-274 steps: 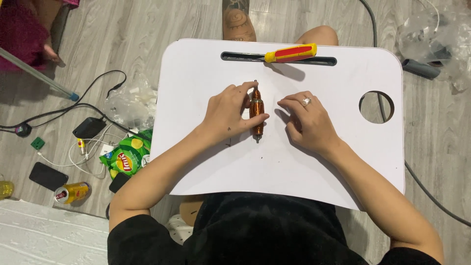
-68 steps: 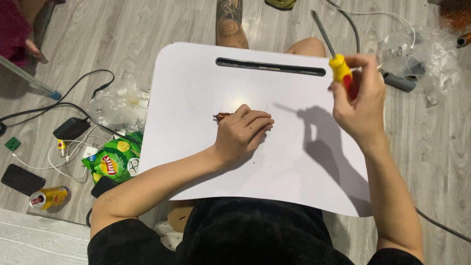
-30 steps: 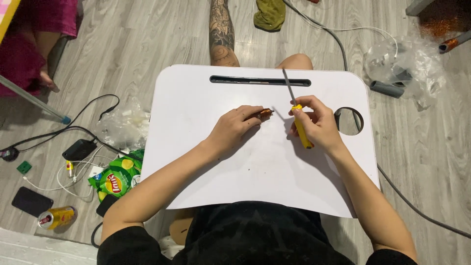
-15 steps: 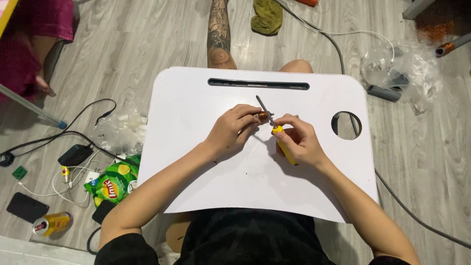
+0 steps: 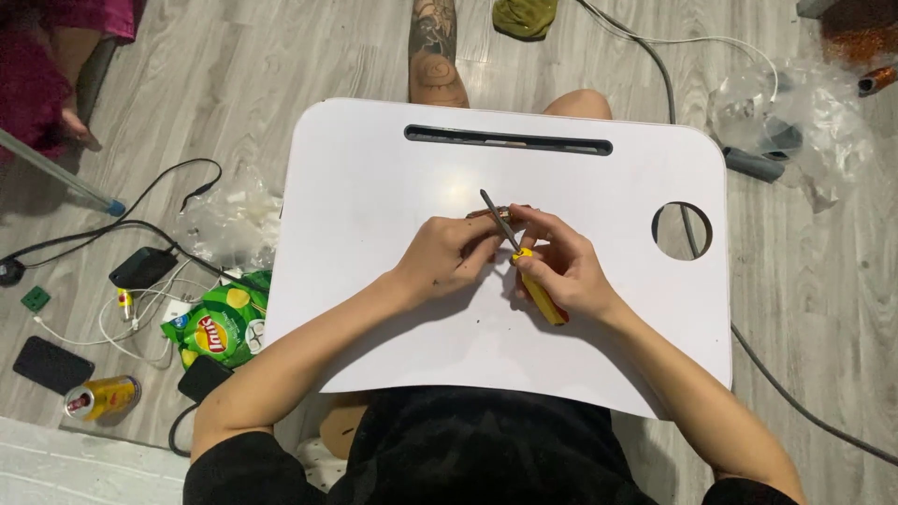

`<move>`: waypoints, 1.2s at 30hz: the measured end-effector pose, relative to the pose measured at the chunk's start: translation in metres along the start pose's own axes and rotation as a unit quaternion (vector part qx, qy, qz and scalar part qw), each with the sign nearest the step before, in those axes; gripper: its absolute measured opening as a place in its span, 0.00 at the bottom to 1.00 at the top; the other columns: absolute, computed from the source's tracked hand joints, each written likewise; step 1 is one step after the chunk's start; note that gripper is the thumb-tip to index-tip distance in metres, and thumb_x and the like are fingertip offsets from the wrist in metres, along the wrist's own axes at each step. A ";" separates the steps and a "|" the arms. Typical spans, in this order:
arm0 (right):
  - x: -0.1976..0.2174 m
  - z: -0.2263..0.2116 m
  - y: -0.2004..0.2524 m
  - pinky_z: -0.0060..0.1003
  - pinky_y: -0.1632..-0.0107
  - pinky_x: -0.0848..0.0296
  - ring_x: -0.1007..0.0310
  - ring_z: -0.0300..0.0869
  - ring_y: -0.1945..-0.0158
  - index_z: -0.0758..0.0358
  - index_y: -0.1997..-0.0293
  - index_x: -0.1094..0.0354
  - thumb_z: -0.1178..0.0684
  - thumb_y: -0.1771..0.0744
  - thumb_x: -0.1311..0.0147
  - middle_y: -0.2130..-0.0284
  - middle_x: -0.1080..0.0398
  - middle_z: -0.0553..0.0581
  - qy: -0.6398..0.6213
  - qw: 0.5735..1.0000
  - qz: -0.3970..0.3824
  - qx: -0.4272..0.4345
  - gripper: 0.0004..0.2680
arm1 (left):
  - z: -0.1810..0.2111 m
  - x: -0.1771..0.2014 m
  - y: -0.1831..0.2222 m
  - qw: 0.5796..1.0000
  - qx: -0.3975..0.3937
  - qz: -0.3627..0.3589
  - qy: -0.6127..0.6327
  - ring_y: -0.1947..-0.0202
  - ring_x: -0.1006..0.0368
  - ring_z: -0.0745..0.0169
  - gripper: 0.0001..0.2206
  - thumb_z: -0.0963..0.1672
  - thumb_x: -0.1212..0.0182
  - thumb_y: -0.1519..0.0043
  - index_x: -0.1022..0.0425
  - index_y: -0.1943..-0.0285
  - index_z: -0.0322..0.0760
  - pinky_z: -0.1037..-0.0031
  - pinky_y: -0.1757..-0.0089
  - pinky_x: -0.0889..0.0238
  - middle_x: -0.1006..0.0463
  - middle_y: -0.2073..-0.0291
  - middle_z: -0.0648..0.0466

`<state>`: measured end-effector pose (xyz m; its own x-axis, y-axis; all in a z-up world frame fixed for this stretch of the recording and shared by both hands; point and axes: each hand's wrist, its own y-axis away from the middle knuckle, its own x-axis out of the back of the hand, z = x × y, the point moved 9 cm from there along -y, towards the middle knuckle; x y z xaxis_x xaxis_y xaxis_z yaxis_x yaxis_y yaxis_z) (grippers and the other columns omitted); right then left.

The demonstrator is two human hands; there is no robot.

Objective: Winding copper wire around a small electronic component and securing it using a screwdriver.

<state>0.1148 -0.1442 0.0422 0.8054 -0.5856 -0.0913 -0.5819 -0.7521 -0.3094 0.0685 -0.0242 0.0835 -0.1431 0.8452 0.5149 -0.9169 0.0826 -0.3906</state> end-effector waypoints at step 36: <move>-0.005 -0.043 0.018 0.32 0.77 0.34 0.35 0.42 0.77 0.66 0.50 0.24 0.56 0.33 0.45 0.75 0.32 0.57 0.472 0.856 0.147 0.149 0.09 | -0.038 -0.022 0.018 0.914 0.228 0.054 0.331 0.67 0.24 0.67 0.13 0.45 0.47 0.31 0.18 0.55 0.33 0.75 0.64 0.28 0.17 0.70 0.48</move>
<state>0.0954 -0.1676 0.0782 0.0960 -0.8258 0.5557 -0.5758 -0.5014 -0.6458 0.0689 -0.0213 0.0359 -0.1243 0.9819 -0.1426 -0.9922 -0.1220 0.0251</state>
